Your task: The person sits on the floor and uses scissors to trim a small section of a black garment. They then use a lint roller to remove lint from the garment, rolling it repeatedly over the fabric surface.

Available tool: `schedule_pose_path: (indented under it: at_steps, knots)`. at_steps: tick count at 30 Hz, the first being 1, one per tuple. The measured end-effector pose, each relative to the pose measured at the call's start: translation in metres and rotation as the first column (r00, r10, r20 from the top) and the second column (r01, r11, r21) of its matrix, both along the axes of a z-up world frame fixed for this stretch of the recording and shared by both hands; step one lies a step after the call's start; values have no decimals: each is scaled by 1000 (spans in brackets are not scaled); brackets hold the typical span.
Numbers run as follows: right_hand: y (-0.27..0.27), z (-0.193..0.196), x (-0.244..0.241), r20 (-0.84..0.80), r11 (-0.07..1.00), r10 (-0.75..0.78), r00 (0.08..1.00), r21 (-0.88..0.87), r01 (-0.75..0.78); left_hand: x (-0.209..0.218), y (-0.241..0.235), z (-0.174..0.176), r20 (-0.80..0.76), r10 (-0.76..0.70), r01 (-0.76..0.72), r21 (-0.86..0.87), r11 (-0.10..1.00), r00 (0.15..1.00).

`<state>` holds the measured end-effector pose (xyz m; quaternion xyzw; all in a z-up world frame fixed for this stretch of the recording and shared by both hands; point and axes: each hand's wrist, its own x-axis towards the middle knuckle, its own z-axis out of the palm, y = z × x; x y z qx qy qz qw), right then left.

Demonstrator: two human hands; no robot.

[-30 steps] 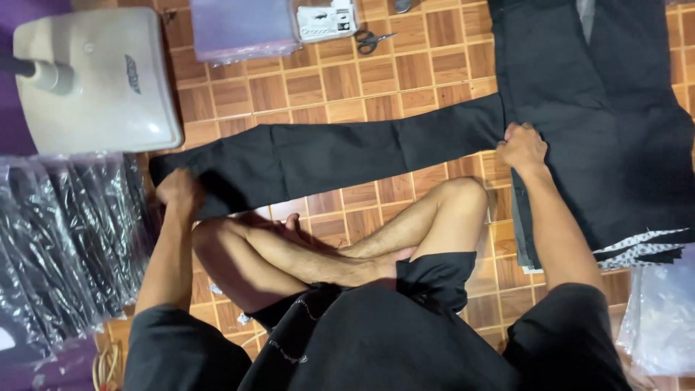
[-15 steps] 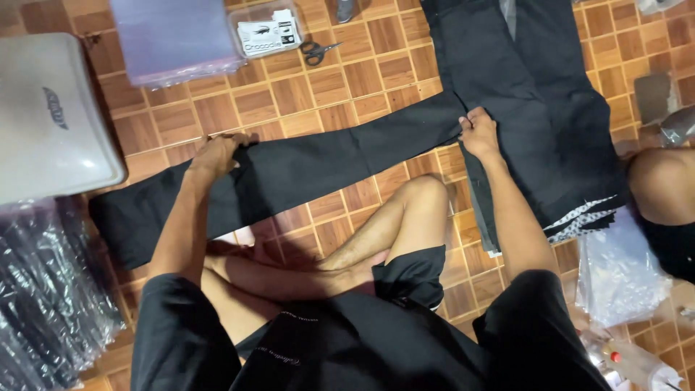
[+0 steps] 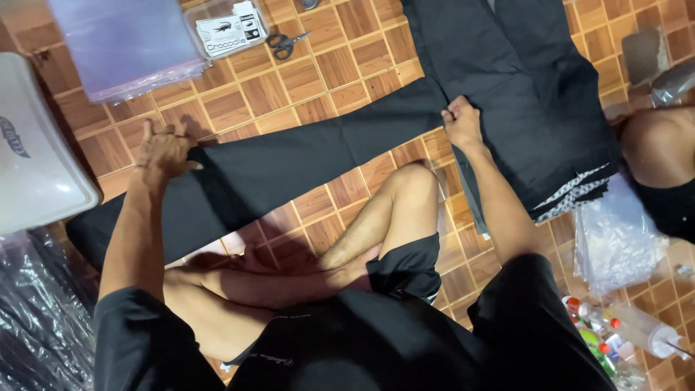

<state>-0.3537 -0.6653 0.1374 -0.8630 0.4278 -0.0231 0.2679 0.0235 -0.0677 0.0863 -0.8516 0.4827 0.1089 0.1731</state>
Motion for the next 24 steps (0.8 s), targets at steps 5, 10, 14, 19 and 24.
schedule_pose_path:
  at_steps: [5, 10, 14, 19, 24]
  knots:
    - [3, -20, 1, -22, 998, 64, 998, 7, -64, -29, -12, 89, -431, 582, -702, -199, 684, 690]
    - [1, -23, -9, 147, 984, 168, 975, -89, -156, -50, 60, 54, -328, 660, -716, -502, 484, 676]
    - [-1, -29, -7, 190, 993, 113, 975, -61, -104, -80, 157, 42, -154, 928, -910, -300, 285, 341]
    - [9, -44, 8, 15, 990, 114, 993, -79, -113, -129, 250, -22, -176, 980, -957, -285, 44, 98]
    - [27, -48, 30, -299, 947, 96, 949, -267, -180, -137, 257, -40, -362, 932, -956, -270, -113, -8]
